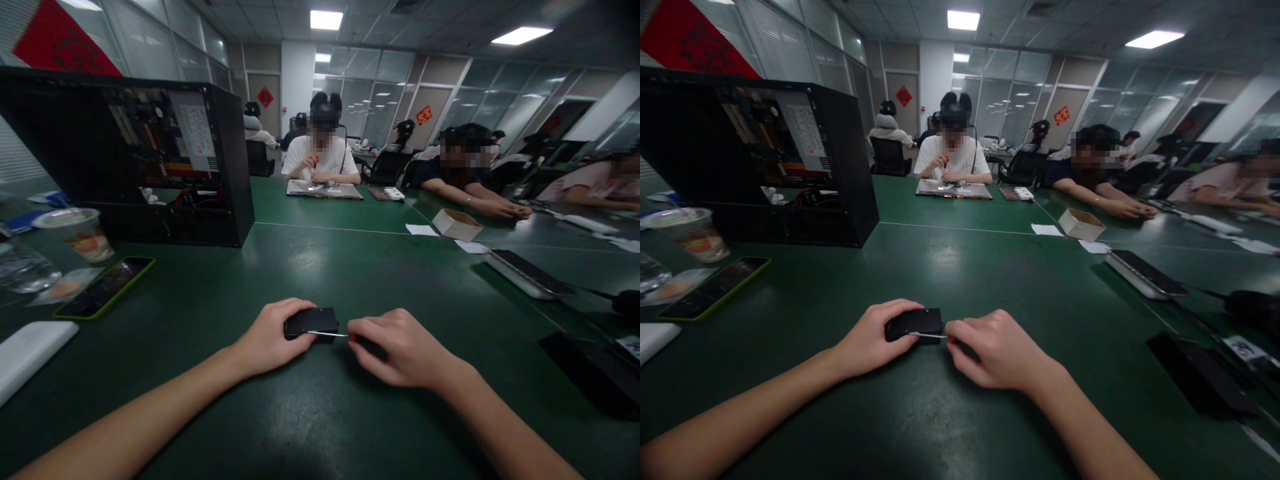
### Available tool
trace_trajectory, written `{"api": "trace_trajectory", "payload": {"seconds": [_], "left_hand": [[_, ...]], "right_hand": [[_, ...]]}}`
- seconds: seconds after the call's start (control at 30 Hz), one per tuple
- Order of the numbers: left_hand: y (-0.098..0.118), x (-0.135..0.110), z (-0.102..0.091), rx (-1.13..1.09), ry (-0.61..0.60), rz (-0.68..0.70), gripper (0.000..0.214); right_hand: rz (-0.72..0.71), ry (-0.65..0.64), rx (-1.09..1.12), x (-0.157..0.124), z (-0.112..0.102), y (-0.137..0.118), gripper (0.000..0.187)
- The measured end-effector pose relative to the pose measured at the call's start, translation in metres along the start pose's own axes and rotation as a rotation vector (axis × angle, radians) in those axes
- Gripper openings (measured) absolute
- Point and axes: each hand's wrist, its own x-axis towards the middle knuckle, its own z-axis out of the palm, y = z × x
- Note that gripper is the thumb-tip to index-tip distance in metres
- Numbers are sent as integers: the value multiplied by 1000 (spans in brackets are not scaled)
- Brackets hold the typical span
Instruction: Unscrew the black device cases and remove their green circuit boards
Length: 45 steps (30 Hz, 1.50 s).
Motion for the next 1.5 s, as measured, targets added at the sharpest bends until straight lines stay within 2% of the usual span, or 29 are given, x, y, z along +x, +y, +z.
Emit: {"api": "trace_trajectory", "payload": {"seconds": [0.1, 0.47, 0.87, 1.23, 1.5], "left_hand": [[0, -1, -1, 15, 15, 10, 46], [-6, 0, 1, 47, 52, -31, 49], [-7, -1, 2, 57, 62, -34, 46], [-9, -2, 3, 73, 57, -8, 44], [-10, -1, 3, 80, 52, 18, 44]], "right_hand": [[13, -4, -4, 0, -4, 1, 15], [91, -44, -41, -3, -4, 12, 17], [99, -89, -27, -1, -6, 8, 16], [91, -42, -18, -2, -4, 10, 15], [67, -57, -46, -2, 1, 10, 17]]}}
